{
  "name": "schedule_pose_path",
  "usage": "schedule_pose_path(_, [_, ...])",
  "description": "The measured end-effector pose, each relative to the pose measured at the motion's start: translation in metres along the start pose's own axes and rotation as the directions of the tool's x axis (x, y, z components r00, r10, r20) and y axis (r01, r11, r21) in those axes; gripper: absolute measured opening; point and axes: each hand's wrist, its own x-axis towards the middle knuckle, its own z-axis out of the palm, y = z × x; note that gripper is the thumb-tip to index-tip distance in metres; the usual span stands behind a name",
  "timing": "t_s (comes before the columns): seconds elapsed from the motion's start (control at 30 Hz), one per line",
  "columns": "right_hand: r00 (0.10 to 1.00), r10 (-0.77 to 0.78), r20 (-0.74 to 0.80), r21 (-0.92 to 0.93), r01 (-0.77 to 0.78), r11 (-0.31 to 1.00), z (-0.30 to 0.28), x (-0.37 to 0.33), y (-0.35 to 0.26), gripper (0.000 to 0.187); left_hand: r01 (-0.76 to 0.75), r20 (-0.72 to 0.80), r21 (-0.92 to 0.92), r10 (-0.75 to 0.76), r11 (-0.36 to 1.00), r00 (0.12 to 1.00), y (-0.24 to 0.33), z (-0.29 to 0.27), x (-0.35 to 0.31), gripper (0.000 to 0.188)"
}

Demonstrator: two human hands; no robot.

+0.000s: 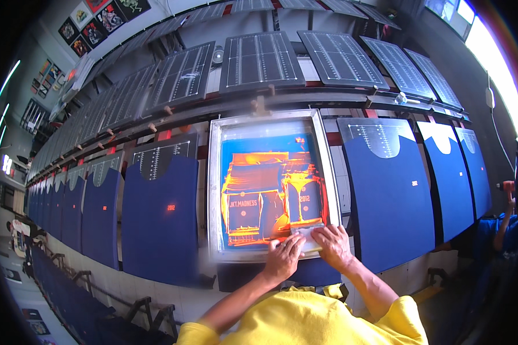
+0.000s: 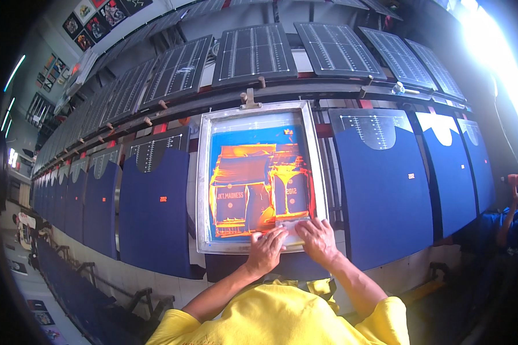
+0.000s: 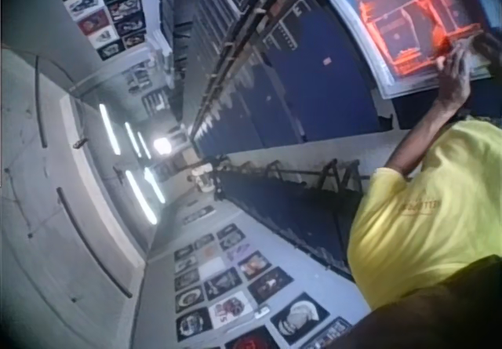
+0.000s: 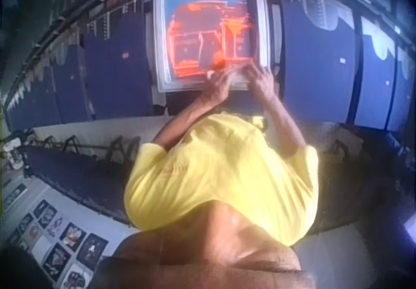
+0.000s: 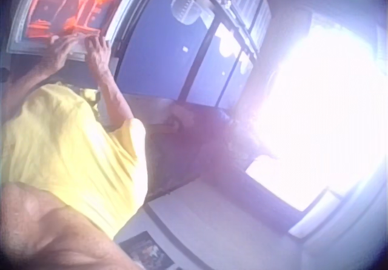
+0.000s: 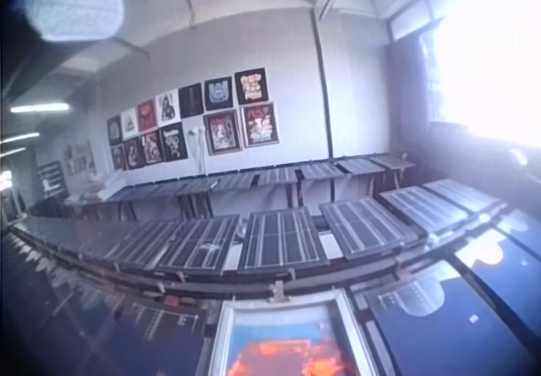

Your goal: The person performs manual screen printing by spreading ink across a mesh frame over a series of fabric boards and then moving the frame to the next station along the line.

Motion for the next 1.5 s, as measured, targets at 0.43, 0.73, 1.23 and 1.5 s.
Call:
schedule_pose_path(0.43, [1.000, 0.002, -0.008, -0.069, -0.002, 0.998, -0.005, 0.143, 0.066, 0.024, 0.027, -0.141, -0.058, -0.035, 0.998, 0.989, -0.078, -0.016, 0.126, 0.029])
schedule_pose_path(0.73, [1.000, 0.007, -0.001, 0.012, -0.007, 1.000, 0.003, 0.012, -0.030, 0.039, -0.035, -0.013, 0.005, 0.035, 0.999, 0.999, -0.017, -0.026, -0.012, 0.041])
schedule_pose_path(1.23, [0.967, 0.243, -0.075, 0.255, -0.217, 0.942, -0.005, -0.027, -0.056, 0.045, -0.037, -0.060, -0.143, 0.029, 0.989, 0.998, -0.038, -0.041, -0.044, 0.041])
schedule_pose_path(1.5, [0.727, 0.664, -0.175, 0.611, -0.449, 0.652, 0.030, -0.009, 0.027, 0.045, 0.491, -0.285, -0.071, -0.490, 0.868, 0.824, -0.166, -0.082, -0.061, 0.048])
